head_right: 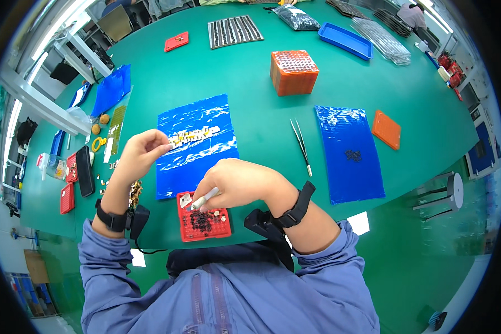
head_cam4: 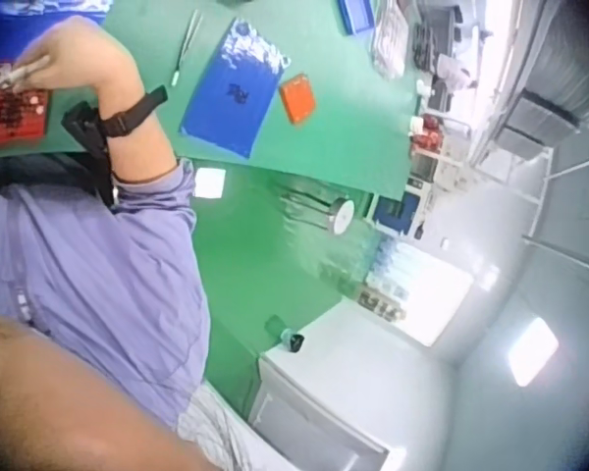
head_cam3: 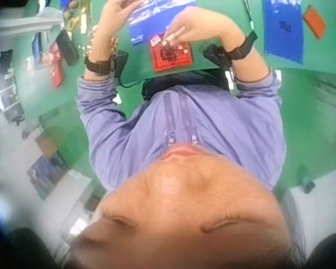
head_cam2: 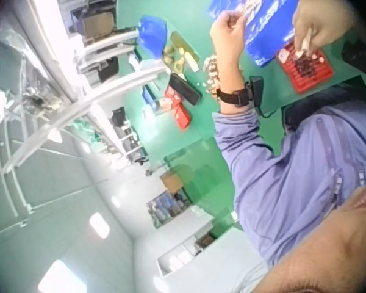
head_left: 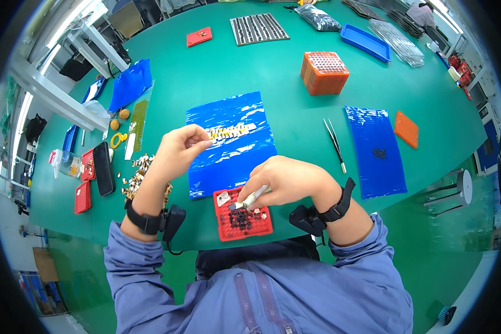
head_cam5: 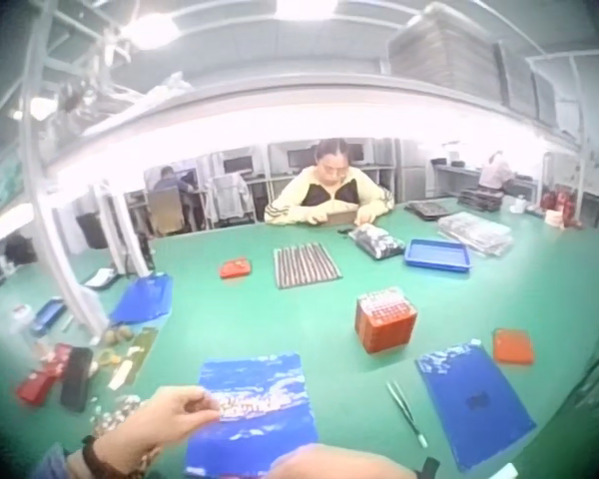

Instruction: The person assembles small electronic components by hand, picking up individual pieces from a pile and inserting them into a white cylindrical holder. They use a white plastic tool to press the components into place and a metal blade to scrape or clean the holder's interior. The assembled units are placed onto a blue plastic sheet on the green workbench.

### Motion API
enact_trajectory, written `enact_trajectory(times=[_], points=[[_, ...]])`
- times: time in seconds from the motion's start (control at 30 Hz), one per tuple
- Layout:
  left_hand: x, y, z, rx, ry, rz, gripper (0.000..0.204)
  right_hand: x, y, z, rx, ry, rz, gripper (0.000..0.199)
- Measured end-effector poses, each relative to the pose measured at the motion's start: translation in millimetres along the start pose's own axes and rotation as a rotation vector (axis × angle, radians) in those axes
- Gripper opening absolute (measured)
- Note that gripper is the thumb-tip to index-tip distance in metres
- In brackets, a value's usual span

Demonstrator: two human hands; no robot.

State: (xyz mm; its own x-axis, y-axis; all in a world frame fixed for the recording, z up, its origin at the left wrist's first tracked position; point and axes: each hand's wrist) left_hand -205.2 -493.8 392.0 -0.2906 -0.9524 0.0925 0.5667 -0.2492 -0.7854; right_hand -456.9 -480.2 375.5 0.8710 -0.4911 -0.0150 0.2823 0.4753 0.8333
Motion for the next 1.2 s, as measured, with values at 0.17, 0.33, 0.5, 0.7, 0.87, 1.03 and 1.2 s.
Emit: enact_trajectory(times=[0.17,0.33,0.5,0.7,0.87,1.03,1.2], points=[[28,39,-16,0.424,0.020,-0.214,0.011,1,-5,1,-0.029,-0.010,0.006,0.020],[35,40,-24,0.520,0.052,-0.224,0.008,-1,-7,1,-0.024,-0.005,-0.029,0.019],[34,46,-21,0.500,0.064,-0.202,0.008,-1,-6,2,-0.041,-0.012,-0.038,0.019],[34,51,-22,0.510,0.070,-0.212,0.009,0,-6,4,-0.032,-0.030,-0.052,0.020],[30,38,-21,0.465,-0.061,-0.284,0.009,0,-11,4,0.044,-0.098,-0.030,0.023],[-6,5,-9,0.114,0.082,-0.252,0.013,-3,-5,11,0.061,-0.079,-0.141,0.020],[-59,-25,-30,0.042,0.211,-0.338,0.027,-2,-1,10,0.048,-0.066,-0.122,0.018]])
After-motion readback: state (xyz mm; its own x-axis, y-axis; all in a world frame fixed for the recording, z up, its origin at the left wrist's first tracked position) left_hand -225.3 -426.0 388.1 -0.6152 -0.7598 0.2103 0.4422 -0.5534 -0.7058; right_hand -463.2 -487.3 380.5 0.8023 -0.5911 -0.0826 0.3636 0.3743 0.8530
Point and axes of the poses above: each hand's wrist, its own x-axis towards the middle knuckle, its own z-axis out of the back of the hand, y = z × x, and after that the axes turned 8 degrees about -z, right-handed
